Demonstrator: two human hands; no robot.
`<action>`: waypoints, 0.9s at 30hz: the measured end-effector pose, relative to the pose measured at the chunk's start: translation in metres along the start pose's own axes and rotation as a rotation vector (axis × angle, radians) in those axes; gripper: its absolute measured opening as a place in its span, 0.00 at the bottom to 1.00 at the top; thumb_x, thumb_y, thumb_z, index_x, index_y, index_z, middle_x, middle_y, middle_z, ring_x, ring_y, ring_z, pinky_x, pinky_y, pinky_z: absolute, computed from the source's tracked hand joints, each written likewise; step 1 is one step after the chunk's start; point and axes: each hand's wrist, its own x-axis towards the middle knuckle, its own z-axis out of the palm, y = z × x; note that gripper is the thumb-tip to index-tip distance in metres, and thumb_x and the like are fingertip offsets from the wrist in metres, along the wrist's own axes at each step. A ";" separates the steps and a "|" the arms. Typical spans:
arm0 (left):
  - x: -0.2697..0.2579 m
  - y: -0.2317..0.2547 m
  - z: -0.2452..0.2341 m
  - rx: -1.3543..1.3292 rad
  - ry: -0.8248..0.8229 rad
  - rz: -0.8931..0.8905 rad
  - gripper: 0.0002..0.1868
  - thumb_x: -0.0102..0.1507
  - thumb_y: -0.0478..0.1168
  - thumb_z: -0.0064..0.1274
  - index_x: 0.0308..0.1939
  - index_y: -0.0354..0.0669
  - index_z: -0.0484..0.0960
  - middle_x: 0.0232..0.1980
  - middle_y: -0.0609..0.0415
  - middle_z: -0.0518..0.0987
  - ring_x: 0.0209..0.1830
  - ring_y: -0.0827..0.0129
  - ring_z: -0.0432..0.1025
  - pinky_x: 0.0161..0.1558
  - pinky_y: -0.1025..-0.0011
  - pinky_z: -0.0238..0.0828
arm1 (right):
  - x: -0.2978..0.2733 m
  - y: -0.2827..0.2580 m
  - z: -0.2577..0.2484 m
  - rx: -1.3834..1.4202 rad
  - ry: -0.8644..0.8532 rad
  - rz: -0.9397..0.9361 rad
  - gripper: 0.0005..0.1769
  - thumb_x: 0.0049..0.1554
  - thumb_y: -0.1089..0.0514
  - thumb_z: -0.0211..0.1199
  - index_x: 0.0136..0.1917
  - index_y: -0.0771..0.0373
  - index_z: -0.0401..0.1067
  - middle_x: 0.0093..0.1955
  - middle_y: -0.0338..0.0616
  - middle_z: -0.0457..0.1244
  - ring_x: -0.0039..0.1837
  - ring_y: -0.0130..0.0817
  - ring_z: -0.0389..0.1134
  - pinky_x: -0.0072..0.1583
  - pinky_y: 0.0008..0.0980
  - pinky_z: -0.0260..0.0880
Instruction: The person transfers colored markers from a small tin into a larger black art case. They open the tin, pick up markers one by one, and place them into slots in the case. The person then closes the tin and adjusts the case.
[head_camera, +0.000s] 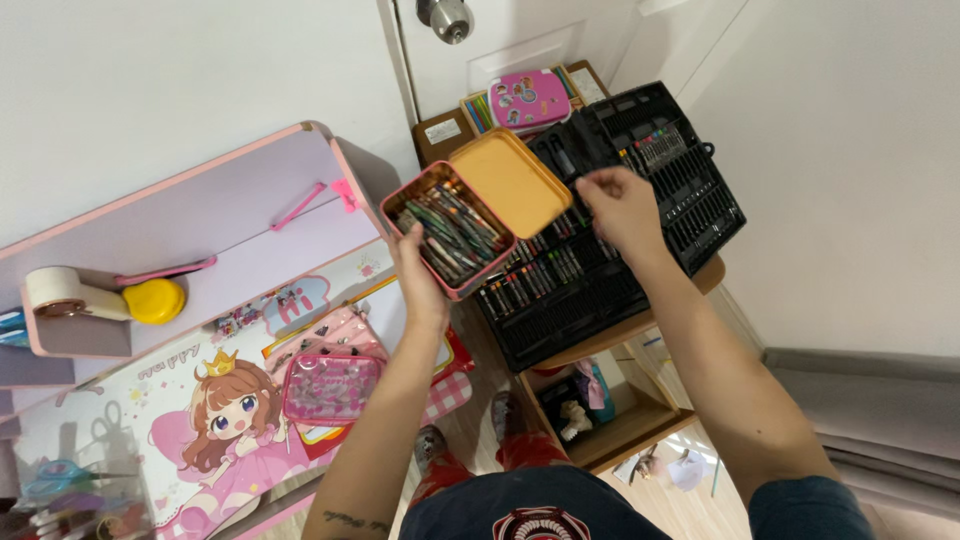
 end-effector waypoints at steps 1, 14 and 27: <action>0.003 0.003 -0.002 0.009 0.021 0.002 0.26 0.65 0.48 0.48 0.64 0.41 0.68 0.53 0.53 0.75 0.51 0.67 0.72 0.50 0.67 0.74 | 0.004 0.018 -0.001 -0.109 -0.006 0.009 0.18 0.58 0.51 0.68 0.52 0.68 0.76 0.35 0.42 0.67 0.29 0.25 0.63 0.31 0.27 0.61; 0.013 0.021 -0.012 -0.014 -0.017 0.049 0.26 0.66 0.47 0.47 0.65 0.40 0.67 0.57 0.52 0.75 0.56 0.67 0.72 0.57 0.67 0.72 | -0.016 0.126 0.035 -0.807 0.015 -0.058 0.35 0.42 0.46 0.81 0.53 0.71 0.71 0.53 0.60 0.67 0.55 0.56 0.71 0.55 0.48 0.73; 0.005 0.028 -0.014 -0.005 0.029 -0.001 0.25 0.66 0.47 0.47 0.65 0.39 0.68 0.54 0.52 0.76 0.53 0.66 0.72 0.53 0.67 0.73 | -0.022 0.095 0.060 -0.935 0.037 0.225 0.32 0.46 0.42 0.77 0.51 0.68 0.73 0.51 0.58 0.69 0.55 0.54 0.72 0.54 0.50 0.74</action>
